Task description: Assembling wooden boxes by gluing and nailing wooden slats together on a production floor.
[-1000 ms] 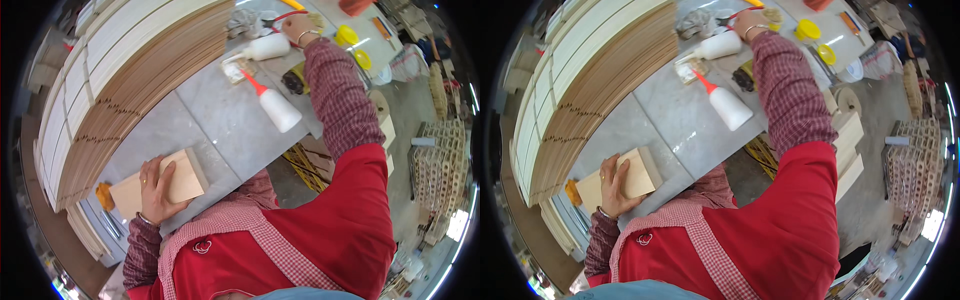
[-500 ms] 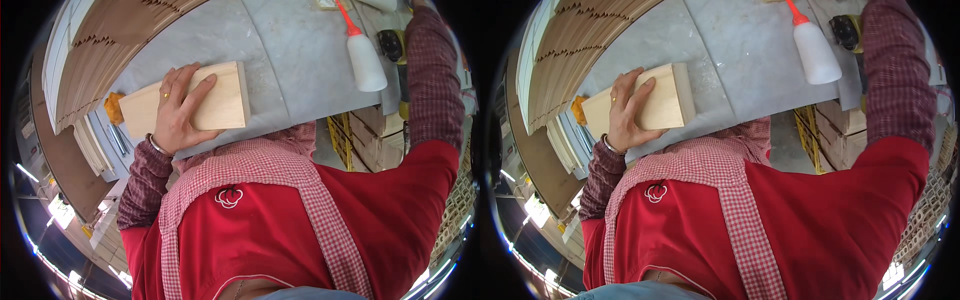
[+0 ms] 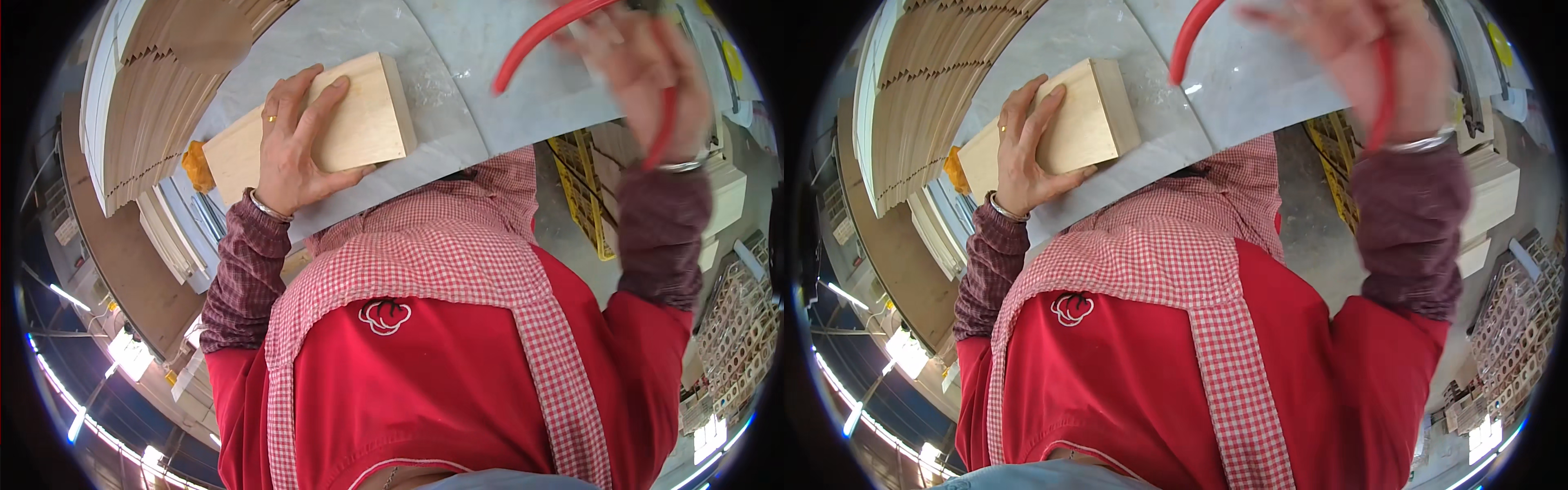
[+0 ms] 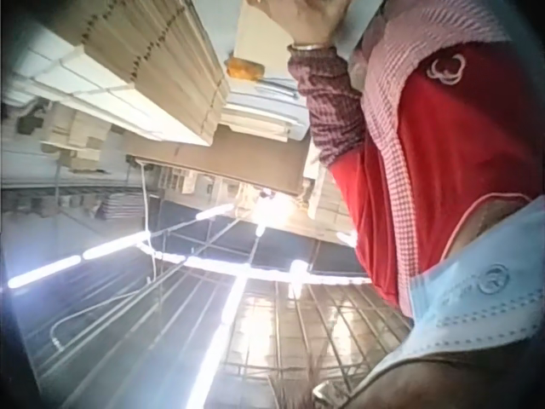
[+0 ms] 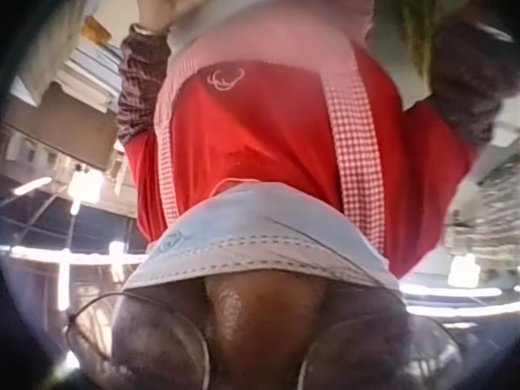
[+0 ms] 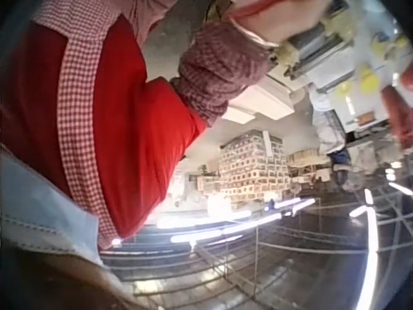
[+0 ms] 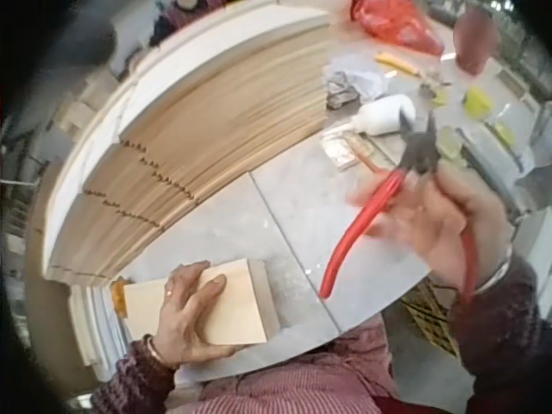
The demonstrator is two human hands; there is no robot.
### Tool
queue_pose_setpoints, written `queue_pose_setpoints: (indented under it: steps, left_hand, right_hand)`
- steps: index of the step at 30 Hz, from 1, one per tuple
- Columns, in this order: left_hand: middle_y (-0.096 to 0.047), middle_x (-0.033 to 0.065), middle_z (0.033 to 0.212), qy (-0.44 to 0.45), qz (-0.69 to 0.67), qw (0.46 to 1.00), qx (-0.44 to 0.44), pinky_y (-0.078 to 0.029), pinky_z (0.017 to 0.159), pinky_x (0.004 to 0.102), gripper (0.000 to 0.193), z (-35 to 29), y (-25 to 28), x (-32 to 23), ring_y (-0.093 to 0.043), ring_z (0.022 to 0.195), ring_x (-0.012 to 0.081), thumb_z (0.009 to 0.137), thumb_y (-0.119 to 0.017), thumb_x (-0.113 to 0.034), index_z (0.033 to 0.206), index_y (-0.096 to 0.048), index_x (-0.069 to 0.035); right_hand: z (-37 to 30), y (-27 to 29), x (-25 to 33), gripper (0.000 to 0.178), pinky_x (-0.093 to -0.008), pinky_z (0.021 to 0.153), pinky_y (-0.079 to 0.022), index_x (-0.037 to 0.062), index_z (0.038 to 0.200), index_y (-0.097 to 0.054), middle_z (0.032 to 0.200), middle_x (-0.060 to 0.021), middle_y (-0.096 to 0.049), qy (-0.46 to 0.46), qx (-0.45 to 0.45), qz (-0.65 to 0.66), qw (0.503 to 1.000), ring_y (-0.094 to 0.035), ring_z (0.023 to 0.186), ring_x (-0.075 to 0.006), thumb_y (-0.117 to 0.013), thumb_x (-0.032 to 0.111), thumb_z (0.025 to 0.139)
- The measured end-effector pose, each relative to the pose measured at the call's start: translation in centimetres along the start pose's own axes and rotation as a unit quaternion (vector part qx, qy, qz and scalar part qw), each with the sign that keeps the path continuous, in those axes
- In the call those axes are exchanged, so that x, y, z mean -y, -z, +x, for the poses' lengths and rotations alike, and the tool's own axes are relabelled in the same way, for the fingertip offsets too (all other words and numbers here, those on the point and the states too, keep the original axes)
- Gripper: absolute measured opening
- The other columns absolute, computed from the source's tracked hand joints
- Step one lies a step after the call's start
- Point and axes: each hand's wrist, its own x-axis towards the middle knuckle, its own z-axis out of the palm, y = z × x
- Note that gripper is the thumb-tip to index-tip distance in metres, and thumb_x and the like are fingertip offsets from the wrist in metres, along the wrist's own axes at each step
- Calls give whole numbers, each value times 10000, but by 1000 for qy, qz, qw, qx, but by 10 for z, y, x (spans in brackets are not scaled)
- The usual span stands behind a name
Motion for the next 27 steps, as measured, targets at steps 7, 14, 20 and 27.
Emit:
queue_pose_setpoints:
  steps: [7,14,20,27]
  left_hand:
    - [-395,151,1327,-5,2,1000,-5,-326,977,486,872,7,-3,1,-409,1151,340,499,-808,-386,1286,-510,-160]
    - [-370,173,1355,-4,17,1000,14,-343,972,472,937,6,1,0,-406,1180,347,481,-831,-358,1312,-471,-119]
    - [-391,160,1331,12,-2,1000,6,-339,962,497,869,5,-1,-1,-410,1147,352,494,-805,-378,1283,-514,-156]
    - [-395,165,1324,18,0,1000,14,-336,959,513,858,8,0,0,-414,1138,359,505,-794,-406,1276,-519,-149]
  right_hand:
    - [-2,-98,-126,363,-555,897,-459,60,762,-502,1038,-188,-584,-77,-329,162,927,-571,1048,-305,-317,286,979]
    - [14,-129,-147,202,-294,702,-497,41,853,-526,895,-120,-596,-144,-366,10,919,-586,769,-203,-498,232,911]
    - [37,-95,-134,151,-263,700,-443,45,884,-557,887,-104,-601,-281,-267,-209,898,-564,885,-199,-499,184,883]
    - [55,-84,-126,179,-201,606,-377,53,812,-571,764,-36,-559,-337,-240,-260,873,-485,669,-110,-512,203,891]
